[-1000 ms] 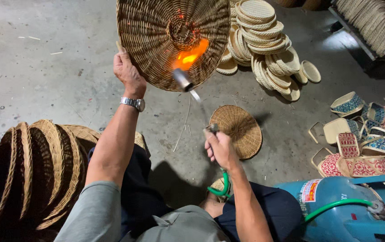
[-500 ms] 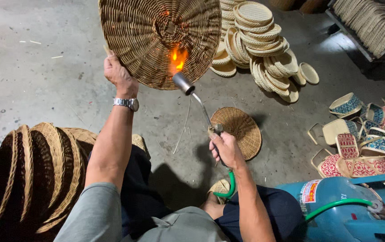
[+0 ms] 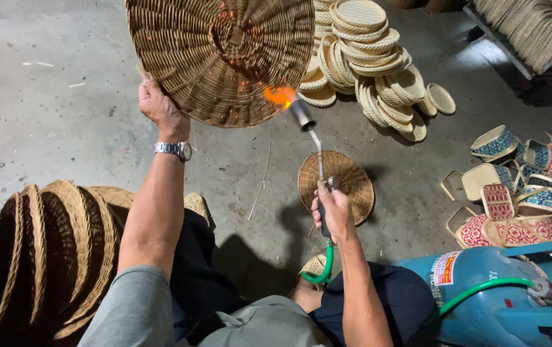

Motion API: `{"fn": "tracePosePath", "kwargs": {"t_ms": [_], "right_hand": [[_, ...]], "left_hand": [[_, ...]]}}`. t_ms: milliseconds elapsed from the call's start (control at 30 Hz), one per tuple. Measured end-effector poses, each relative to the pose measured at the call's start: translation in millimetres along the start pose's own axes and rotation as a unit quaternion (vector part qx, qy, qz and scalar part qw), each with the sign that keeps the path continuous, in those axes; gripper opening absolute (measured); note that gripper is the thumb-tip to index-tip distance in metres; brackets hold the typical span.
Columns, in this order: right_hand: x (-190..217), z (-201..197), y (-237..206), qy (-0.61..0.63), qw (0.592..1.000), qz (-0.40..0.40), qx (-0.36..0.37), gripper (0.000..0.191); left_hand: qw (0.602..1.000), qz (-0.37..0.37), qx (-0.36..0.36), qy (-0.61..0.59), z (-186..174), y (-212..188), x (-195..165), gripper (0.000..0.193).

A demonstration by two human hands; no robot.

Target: The person uses a handheld blowtorch connected to a gas cylinder to apply flame to the surface of woven baskets. They hold the basket in one hand and the torch in the other, moving the flame across the basket's surface, then placing the treated basket onto a stack.

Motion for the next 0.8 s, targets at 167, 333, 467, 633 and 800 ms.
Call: {"fn": "tracePosePath", "kwargs": {"t_ms": [167, 333, 467, 633, 800], "right_hand": [[19, -3, 14, -0.001, 0.997, -0.02, 0.07, 0.039], [31, -5, 25, 0.007, 0.999, -0.04, 0.008, 0.039], [28, -9, 22, -0.032, 0.996, -0.024, 0.083, 0.049], [36, -27, 21, 0.005, 0.999, -0.031, -0.037, 0.036], [45, -15, 25, -0.03, 0.998, -0.046, 0.01, 0.038]], "left_hand": [[0.999, 0.002, 0.02, 0.026, 0, -5, 0, 0.028], [0.997, -0.009, 0.031, 0.069, -2, -9, 0, 0.03], [0.996, -0.002, 0.055, 0.072, -3, -2, -5, 0.028], [0.994, -0.009, 0.068, 0.082, -12, 5, -12, 0.028], [0.992, -0.011, 0.089, 0.087, -14, 6, -4, 0.03]]}}
Point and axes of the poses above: each hand's wrist, its own y-axis towards the middle knuckle, its own z-axis out of the palm, x = y × z, the point moved 3 cm from there along y, towards the middle knuckle, and after that the axes turned 11 degrees about -z, right-handed, at the moved point
